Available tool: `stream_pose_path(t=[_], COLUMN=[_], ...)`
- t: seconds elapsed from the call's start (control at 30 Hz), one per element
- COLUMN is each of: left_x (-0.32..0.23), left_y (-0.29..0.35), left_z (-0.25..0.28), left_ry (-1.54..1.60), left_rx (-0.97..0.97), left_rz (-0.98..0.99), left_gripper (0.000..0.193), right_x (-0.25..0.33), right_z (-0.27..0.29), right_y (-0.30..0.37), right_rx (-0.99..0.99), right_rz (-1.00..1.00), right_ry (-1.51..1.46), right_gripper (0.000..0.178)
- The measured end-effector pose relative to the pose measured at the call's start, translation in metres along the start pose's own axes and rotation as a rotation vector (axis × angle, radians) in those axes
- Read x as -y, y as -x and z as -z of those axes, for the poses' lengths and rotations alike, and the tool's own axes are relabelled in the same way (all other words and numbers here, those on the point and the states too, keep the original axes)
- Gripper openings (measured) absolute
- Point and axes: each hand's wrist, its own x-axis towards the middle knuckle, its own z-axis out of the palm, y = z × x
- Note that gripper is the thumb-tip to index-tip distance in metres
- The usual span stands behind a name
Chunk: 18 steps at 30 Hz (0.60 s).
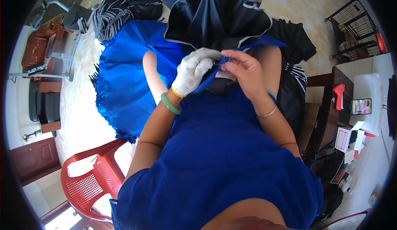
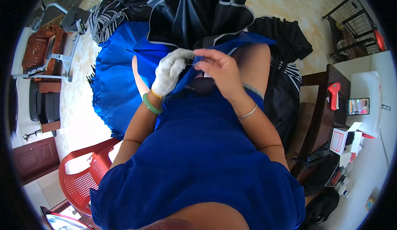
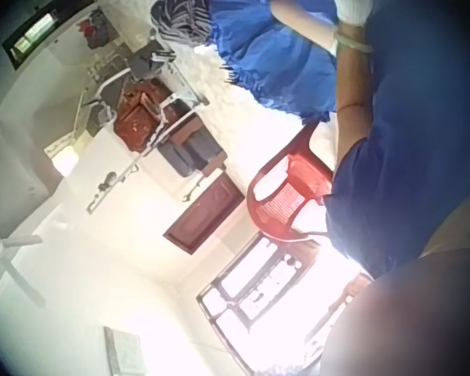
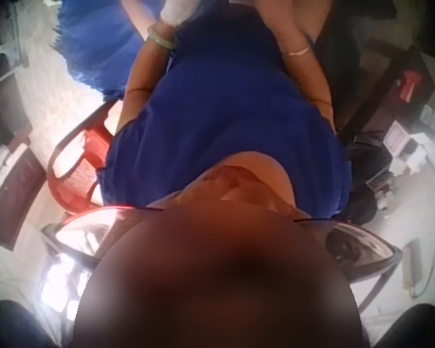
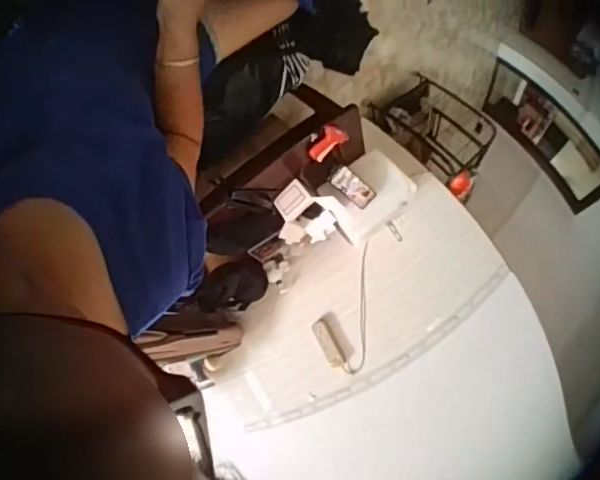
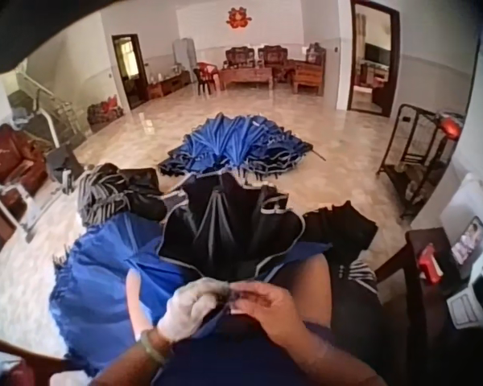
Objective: Assembling and tagging umbrella canopies to their frames in a factory environment.
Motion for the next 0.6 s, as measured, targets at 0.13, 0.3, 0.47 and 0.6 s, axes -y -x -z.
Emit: stream_pose_path(t=[0.13, 0.3, 0.47, 0.6], left_x=[0.008, 0.009, -0.006, -0.011], left_y=[-0.009, -0.01, -0.011, -0.014], left_z=[-0.003, -0.021, -0.038, -0.045], left_ry=[0.082, 0.207, -0.151, -0.212], left_rx=[0.02, 0.065, -0.062, -0.09], left_rz=[0.006, 0.189, 0.155, 0.154], left_gripper=[0.02, 0.02, 0.022, 0.026], right_x=[0.001, -0.003, 0.017, 0.02], right_z=[0.018, 0.039, 0.03, 0.027], right_y=[0.003, -0.001, 0.005, 0.012], right_rx=[-0.026, -0.003, -0.074, -0.168], right_rz=[-0.186, -0.051, 0.304, 0.408], right_ry=[-0.277, -0.032, 0.709, 0.806], right_gripper=[0.019, 0.018, 0.013, 0.013])
